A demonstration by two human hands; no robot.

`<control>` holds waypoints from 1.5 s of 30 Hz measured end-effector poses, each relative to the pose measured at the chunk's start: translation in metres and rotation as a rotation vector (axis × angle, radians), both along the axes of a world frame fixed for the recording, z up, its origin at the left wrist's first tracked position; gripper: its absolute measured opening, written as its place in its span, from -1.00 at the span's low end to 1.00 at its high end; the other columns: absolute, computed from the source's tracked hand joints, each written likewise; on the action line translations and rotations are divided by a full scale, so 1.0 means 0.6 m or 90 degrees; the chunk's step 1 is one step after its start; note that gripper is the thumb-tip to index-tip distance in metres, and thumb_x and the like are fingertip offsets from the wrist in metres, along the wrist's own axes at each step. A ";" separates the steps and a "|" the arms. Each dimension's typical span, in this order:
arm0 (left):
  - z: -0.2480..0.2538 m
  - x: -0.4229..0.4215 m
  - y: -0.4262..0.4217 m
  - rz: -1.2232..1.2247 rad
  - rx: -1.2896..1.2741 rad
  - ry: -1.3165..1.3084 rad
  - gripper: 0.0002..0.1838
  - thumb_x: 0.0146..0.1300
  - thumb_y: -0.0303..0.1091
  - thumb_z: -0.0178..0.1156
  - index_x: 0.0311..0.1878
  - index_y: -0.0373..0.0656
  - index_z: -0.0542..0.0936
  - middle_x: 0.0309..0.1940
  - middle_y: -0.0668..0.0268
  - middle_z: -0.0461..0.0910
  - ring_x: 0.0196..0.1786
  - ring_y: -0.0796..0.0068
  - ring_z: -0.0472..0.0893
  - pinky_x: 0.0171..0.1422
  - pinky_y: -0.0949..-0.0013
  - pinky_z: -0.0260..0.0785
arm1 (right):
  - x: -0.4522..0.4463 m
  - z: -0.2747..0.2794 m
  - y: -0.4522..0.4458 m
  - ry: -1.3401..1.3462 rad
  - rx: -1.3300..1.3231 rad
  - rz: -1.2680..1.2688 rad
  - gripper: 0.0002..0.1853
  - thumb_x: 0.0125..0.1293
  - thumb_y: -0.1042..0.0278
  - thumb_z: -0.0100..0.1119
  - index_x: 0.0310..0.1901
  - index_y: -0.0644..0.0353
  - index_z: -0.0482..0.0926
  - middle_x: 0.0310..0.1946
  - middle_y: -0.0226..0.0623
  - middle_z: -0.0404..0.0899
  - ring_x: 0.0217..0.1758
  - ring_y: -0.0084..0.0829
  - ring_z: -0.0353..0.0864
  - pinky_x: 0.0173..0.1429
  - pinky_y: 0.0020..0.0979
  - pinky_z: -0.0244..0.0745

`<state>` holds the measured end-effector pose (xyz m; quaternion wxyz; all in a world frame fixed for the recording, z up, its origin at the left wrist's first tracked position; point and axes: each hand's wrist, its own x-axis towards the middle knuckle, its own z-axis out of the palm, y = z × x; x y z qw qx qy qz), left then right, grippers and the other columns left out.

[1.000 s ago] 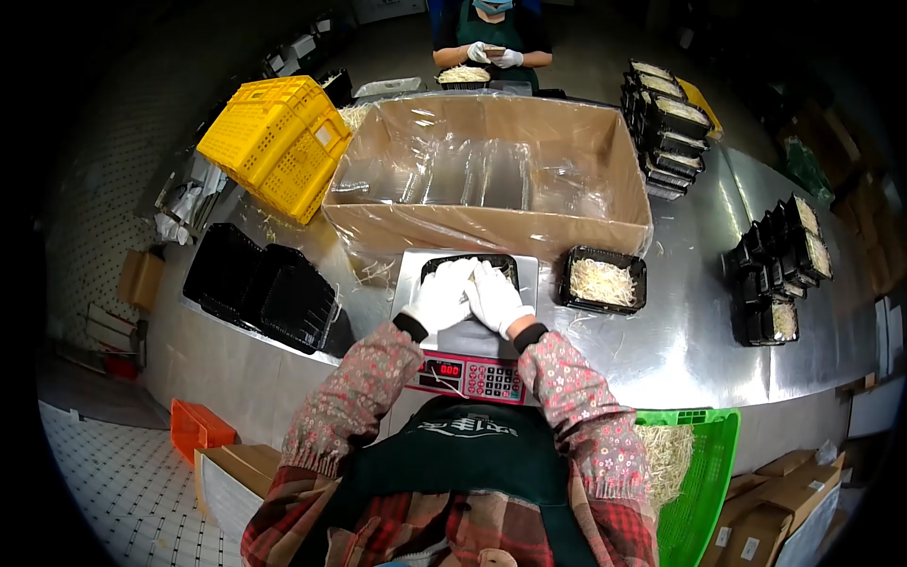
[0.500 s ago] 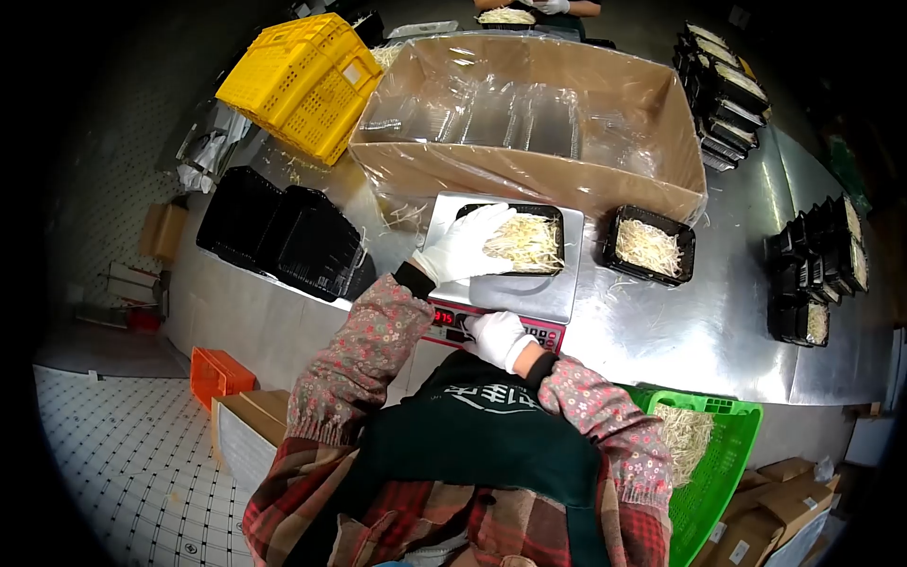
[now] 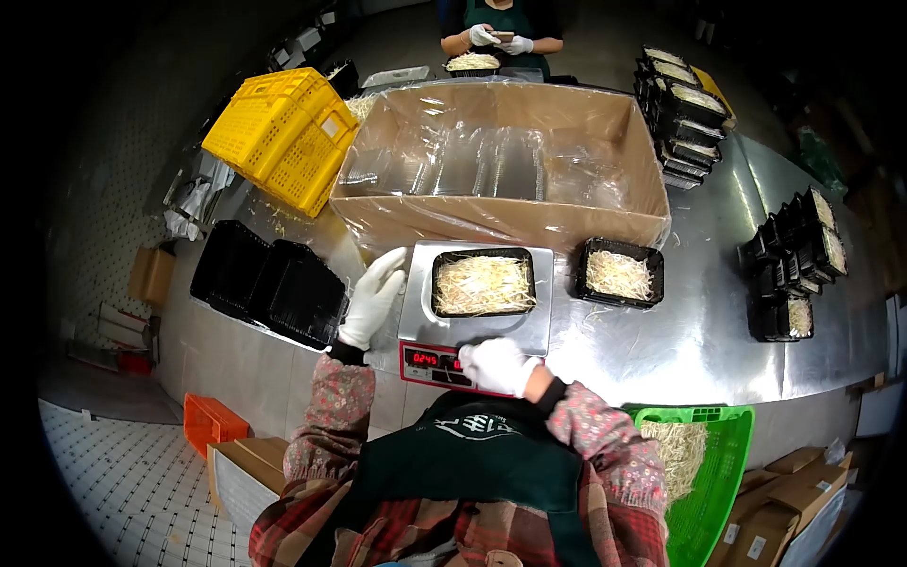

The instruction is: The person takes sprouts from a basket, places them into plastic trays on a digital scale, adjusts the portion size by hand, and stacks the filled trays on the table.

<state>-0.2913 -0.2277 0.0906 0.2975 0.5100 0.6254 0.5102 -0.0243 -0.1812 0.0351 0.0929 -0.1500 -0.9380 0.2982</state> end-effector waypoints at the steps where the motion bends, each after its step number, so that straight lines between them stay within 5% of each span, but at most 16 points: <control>1: -0.020 -0.018 -0.009 0.041 0.009 0.055 -0.56 0.44 -0.51 0.10 0.37 -0.32 0.43 0.27 0.18 0.54 0.31 0.42 0.52 0.42 0.39 0.31 | 0.019 0.029 0.026 0.044 -0.047 -0.028 -0.81 0.37 0.21 0.11 -0.38 0.06 0.55 -0.57 -0.17 0.61 -0.49 -0.12 0.67 -0.35 -0.12 0.55; 3: -0.015 -0.023 -0.020 0.058 -0.011 0.095 -0.56 0.45 -0.50 0.10 0.37 -0.32 0.44 0.26 0.18 0.54 0.31 0.41 0.52 0.42 0.39 0.31 | 0.055 0.137 0.073 0.118 0.055 -0.126 -0.80 0.39 0.15 0.15 -0.36 0.02 0.57 -0.56 -0.24 0.62 -0.50 -0.17 0.67 -0.39 -0.20 0.55; 6: -0.040 -0.002 -0.002 0.026 0.016 0.044 -0.58 0.47 -0.46 0.09 0.35 -0.33 0.45 0.25 0.13 0.56 0.31 0.37 0.51 0.43 0.38 0.30 | 0.039 0.176 0.120 0.187 0.163 -0.235 -0.87 0.30 0.22 0.31 -0.30 0.05 0.64 -0.48 -0.26 0.66 -0.48 -0.27 0.70 -0.37 -0.32 0.58; 10: -0.029 0.052 0.050 0.002 0.041 -0.011 -0.59 0.46 -0.40 0.06 0.29 -0.39 0.48 0.25 0.08 0.56 0.34 0.32 0.50 0.44 0.36 0.27 | -0.044 0.109 0.144 0.107 0.202 -0.149 -0.74 0.31 0.06 0.27 -0.14 0.04 0.69 -0.36 -0.16 0.70 -0.31 -0.14 0.71 -0.16 -0.22 0.59; 13: -0.029 0.060 0.058 0.021 0.096 0.126 -0.59 0.44 -0.38 0.08 0.27 -0.38 0.50 0.20 0.00 0.58 0.30 0.15 0.53 0.44 0.28 0.29 | -0.029 0.107 0.159 0.210 0.142 -0.227 -0.69 0.33 0.11 0.26 -0.02 0.11 0.70 -0.28 -0.12 0.73 -0.21 -0.13 0.73 -0.07 -0.24 0.60; 17: -0.022 0.087 0.076 0.021 0.108 0.245 -0.64 0.43 -0.38 0.08 0.20 -0.35 0.55 0.11 0.01 0.62 0.21 0.09 0.57 0.38 0.22 0.36 | 0.044 0.136 0.201 0.165 -0.226 -0.286 -0.67 0.41 0.08 0.18 -0.15 0.23 0.67 -0.44 -0.14 0.68 -0.37 -0.25 0.69 -0.16 -0.27 0.56; 20: -0.043 0.134 0.125 -0.044 0.175 0.322 -0.68 0.40 -0.38 0.12 0.14 -0.32 0.58 0.02 0.09 0.66 0.09 0.10 0.62 0.25 0.17 0.44 | 0.029 0.114 0.180 0.013 -0.098 -0.082 -0.64 0.44 0.04 0.10 -0.26 0.19 0.64 -0.46 -0.09 0.62 -0.35 -0.18 0.66 -0.19 -0.20 0.54; 21: -0.076 0.144 0.150 -0.045 0.205 0.424 -0.73 0.34 -0.38 0.16 0.04 -0.23 0.65 -0.07 0.06 0.69 0.00 0.08 0.66 0.14 0.20 0.50 | 0.016 0.078 0.174 -0.036 -0.006 -0.061 -0.63 0.46 0.02 0.01 -0.22 0.15 0.65 -0.39 -0.03 0.66 -0.27 -0.01 0.68 -0.14 -0.09 0.55; 23: -0.096 0.159 0.172 -0.119 0.026 0.698 -0.77 0.24 -0.33 0.17 -0.11 -0.19 0.68 -0.21 0.10 0.70 -0.15 0.12 0.68 -0.01 0.16 0.53 | -0.005 -0.006 0.164 -0.010 0.075 -0.078 -0.63 0.48 0.02 -0.04 -0.19 0.11 0.67 -0.34 -0.03 0.67 -0.23 0.04 0.67 -0.09 -0.03 0.57; 25: -0.106 0.157 0.176 -0.073 0.124 0.643 -0.80 0.17 -0.29 0.17 -0.27 -0.17 0.70 -0.35 0.14 0.69 -0.27 0.13 0.68 -0.13 0.14 0.52 | -0.006 0.007 0.160 -0.040 0.061 -0.092 -0.67 0.43 0.06 0.04 -0.25 0.12 0.66 -0.36 0.01 0.67 -0.27 0.03 0.67 -0.11 -0.05 0.57; 31: -0.077 0.162 0.168 -0.103 0.156 0.510 -0.78 0.19 -0.32 0.20 -0.17 -0.23 0.69 -0.34 0.12 0.66 -0.23 0.01 0.64 -0.07 0.06 0.48 | 0.040 0.146 0.222 0.111 -0.166 0.011 -0.71 0.41 0.11 0.15 -0.17 0.16 0.70 -0.33 -0.11 0.70 -0.29 -0.17 0.70 -0.12 -0.22 0.57; 36: -0.024 0.169 0.134 -0.085 0.125 0.423 -0.63 0.25 -0.40 0.27 0.11 -0.27 0.59 0.08 0.06 0.61 0.15 0.03 0.57 0.29 0.09 0.38 | 0.061 0.126 0.467 0.215 -0.076 -0.365 -0.72 0.29 0.18 0.26 -0.17 0.25 0.70 -0.25 -0.10 0.73 -0.18 -0.28 0.72 -0.02 -0.32 0.57; 39: 0.005 0.167 0.098 0.023 0.152 0.422 -0.68 0.27 -0.36 0.24 0.06 -0.27 0.60 0.03 0.04 0.63 0.08 0.02 0.59 0.22 0.09 0.41 | 0.061 0.013 0.644 0.025 0.128 -0.485 -0.49 0.23 0.14 0.34 0.16 0.22 0.56 0.05 -0.01 0.67 0.13 -0.01 0.65 0.26 -0.17 0.53; 41: 0.024 0.159 0.065 0.067 0.115 0.356 -0.68 0.28 -0.40 0.24 0.08 -0.29 0.61 0.06 0.04 0.63 0.11 0.02 0.60 0.25 0.12 0.41 | 0.051 -0.025 0.676 -0.081 0.235 -0.496 -0.38 0.18 0.13 0.38 0.25 0.21 0.49 0.16 0.00 0.61 0.20 -0.01 0.62 0.33 -0.14 0.51; 43: 0.029 0.150 0.029 0.098 0.074 0.332 -0.68 0.29 -0.45 0.23 0.11 -0.25 0.62 0.10 0.07 0.63 0.16 0.07 0.59 0.28 0.19 0.41 | 0.029 -0.017 0.693 -0.375 0.071 -0.481 -0.15 0.18 0.08 0.36 0.45 0.26 0.24 0.29 0.01 0.50 0.36 0.01 0.49 0.39 -0.14 0.44; 45: 0.031 0.146 -0.005 0.155 0.024 0.329 -0.67 0.29 -0.49 0.22 0.13 -0.24 0.62 0.10 0.07 0.63 0.18 0.10 0.60 0.32 0.22 0.40 | 0.017 -0.051 0.709 -0.380 0.205 -0.448 -0.59 0.12 0.21 0.34 0.02 0.16 0.67 0.08 -0.03 0.66 0.20 -0.06 0.63 0.27 -0.11 0.53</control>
